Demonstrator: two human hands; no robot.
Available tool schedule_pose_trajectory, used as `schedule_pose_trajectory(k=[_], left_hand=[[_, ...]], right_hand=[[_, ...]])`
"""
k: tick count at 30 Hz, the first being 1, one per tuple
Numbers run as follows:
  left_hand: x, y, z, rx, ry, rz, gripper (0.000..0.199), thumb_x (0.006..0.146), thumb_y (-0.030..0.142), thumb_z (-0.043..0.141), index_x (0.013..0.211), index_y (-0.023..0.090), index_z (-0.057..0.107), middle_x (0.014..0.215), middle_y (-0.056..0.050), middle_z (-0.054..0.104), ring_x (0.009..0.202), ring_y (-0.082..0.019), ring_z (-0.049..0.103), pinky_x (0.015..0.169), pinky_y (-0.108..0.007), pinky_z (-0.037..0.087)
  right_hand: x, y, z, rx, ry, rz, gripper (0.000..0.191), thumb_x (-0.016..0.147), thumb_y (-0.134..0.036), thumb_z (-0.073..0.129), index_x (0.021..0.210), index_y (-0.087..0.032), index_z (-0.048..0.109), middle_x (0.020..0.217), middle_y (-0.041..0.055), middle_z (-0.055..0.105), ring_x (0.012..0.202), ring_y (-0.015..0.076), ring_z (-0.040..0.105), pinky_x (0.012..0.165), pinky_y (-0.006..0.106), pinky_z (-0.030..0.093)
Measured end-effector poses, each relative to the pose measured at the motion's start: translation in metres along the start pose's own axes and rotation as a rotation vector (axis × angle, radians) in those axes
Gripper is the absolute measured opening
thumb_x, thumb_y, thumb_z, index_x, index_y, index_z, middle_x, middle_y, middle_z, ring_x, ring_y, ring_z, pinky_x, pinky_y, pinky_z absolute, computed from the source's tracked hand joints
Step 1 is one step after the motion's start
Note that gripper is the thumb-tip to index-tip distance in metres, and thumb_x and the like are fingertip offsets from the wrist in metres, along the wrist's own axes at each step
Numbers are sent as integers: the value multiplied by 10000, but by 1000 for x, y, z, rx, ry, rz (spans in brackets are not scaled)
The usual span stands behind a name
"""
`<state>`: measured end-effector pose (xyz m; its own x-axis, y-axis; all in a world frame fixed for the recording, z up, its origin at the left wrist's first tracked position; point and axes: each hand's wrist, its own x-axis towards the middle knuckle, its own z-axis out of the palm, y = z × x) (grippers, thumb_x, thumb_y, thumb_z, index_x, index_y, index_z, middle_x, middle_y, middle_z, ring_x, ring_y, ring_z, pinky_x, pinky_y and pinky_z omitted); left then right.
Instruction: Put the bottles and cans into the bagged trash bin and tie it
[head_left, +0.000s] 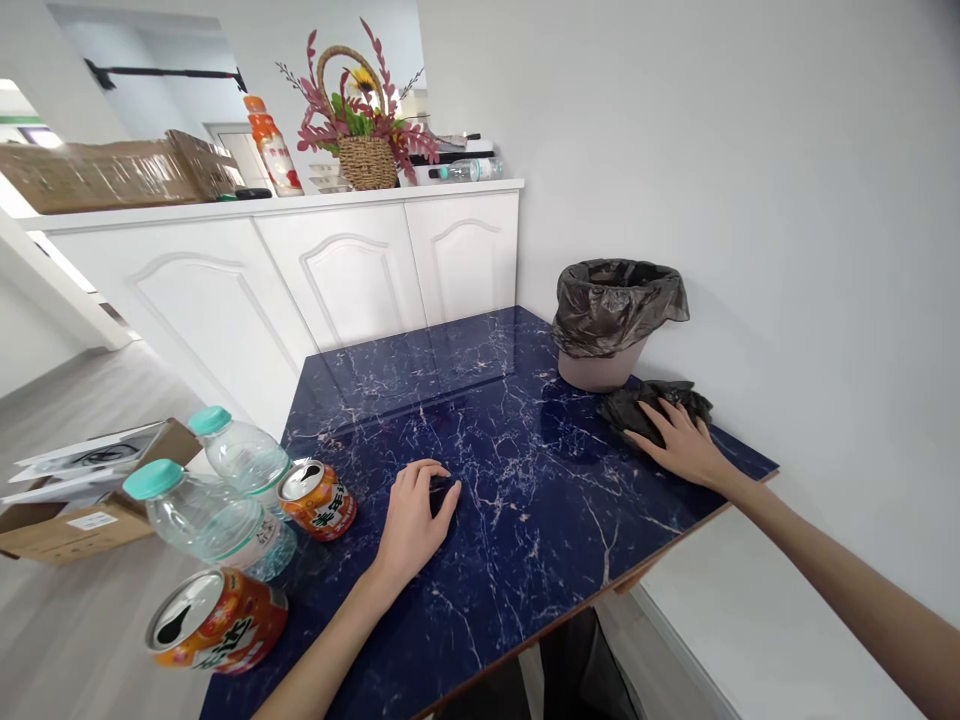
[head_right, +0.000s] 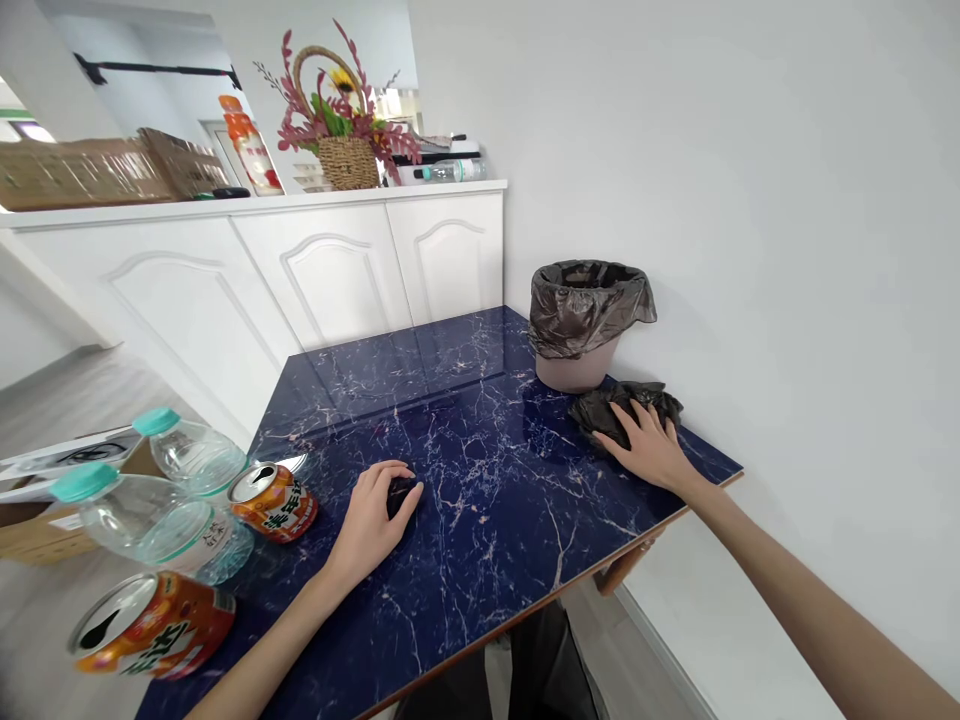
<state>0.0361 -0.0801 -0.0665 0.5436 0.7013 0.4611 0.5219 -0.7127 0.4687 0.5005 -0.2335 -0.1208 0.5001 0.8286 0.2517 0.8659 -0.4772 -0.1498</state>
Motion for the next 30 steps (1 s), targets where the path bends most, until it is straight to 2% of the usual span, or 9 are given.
schedule_pose_trajectory(k=[4, 9, 11, 13, 16, 20, 24, 27, 30], left_hand=[[0, 0, 0, 5, -15, 19, 157, 1035, 385, 607, 1113, 249, 620, 1254, -97, 664, 1207, -304, 630, 1088, -536, 491], [0, 1, -1, 1, -43, 5, 169, 1044, 385, 595, 1129, 242, 626, 1278, -102, 659, 1225, -304, 619, 1079, -529, 492], [0, 1, -2, -5, -42, 3, 159, 1039, 375, 599, 1118, 242, 634, 1269, -99, 668, 1226, -306, 621, 1075, -527, 494], [0, 2, -3, -20, -44, 3, 147, 1034, 364, 601, 1111, 246, 641, 1260, -92, 678, 1223, -305, 625, 1072, -521, 497], [2, 6, -6, -69, -55, -4, 136, 1033, 349, 593, 1111, 251, 648, 1227, -78, 696, 1193, -288, 642, 1065, -496, 509], [3, 15, -13, -153, -85, -23, 154, 1054, 354, 550, 1091, 247, 653, 1137, -62, 720, 1083, -247, 680, 991, -417, 540], [2, 22, -16, -163, -163, -64, 249, 1082, 429, 500, 1035, 240, 657, 918, -24, 715, 837, -203, 674, 799, -336, 523], [1, 23, -15, -114, -232, -108, 323, 1093, 460, 462, 932, 239, 634, 687, 27, 621, 622, -174, 598, 639, -297, 436], [-1, 22, -13, -64, -269, -93, 322, 1096, 426, 443, 877, 238, 586, 622, 50, 564, 555, -155, 575, 592, -281, 382]], right_hand=[[-17, -22, -4, -5, 92, -24, 740, 1088, -656, 237, 1692, -249, 365, 1767, 134, 301, 1648, 415, 171, 1265, 715, 218], [-30, -53, -5, -8, 16, -92, 744, 1095, -625, 202, 1641, -196, 471, 1753, 154, 328, 1633, 441, 219, 1247, 750, 228], [-31, -70, -10, 16, 85, -105, 746, 1107, -592, 207, 1633, -132, 468, 1751, 178, 320, 1642, 415, 207, 1284, 714, 181], [-35, -94, -15, 114, 154, -200, 710, 1121, -554, 239, 1630, -111, 461, 1746, 169, 336, 1654, 344, 210, 1331, 612, 175], [-48, -140, -21, 341, 68, -403, 645, 1129, -541, 314, 1640, -174, 458, 1740, 109, 367, 1645, 268, 259, 1334, 507, 275], [-68, -188, -19, 402, -61, -466, 608, 1132, -534, 350, 1642, -225, 467, 1729, 69, 391, 1634, 261, 290, 1336, 517, 285], [-76, -198, -13, 347, -52, -463, 577, 1134, -501, 368, 1640, -247, 476, 1720, 60, 405, 1624, 274, 315, 1341, 555, 268], [-75, -195, -11, 375, -28, -452, 569, 1131, -497, 384, 1635, -254, 485, 1702, 51, 435, 1605, 269, 360, 1333, 553, 302], [-74, -192, -10, 413, -28, -430, 557, 1127, -496, 399, 1613, -250, 518, 1684, 45, 463, 1588, 266, 394, 1328, 554, 321]])
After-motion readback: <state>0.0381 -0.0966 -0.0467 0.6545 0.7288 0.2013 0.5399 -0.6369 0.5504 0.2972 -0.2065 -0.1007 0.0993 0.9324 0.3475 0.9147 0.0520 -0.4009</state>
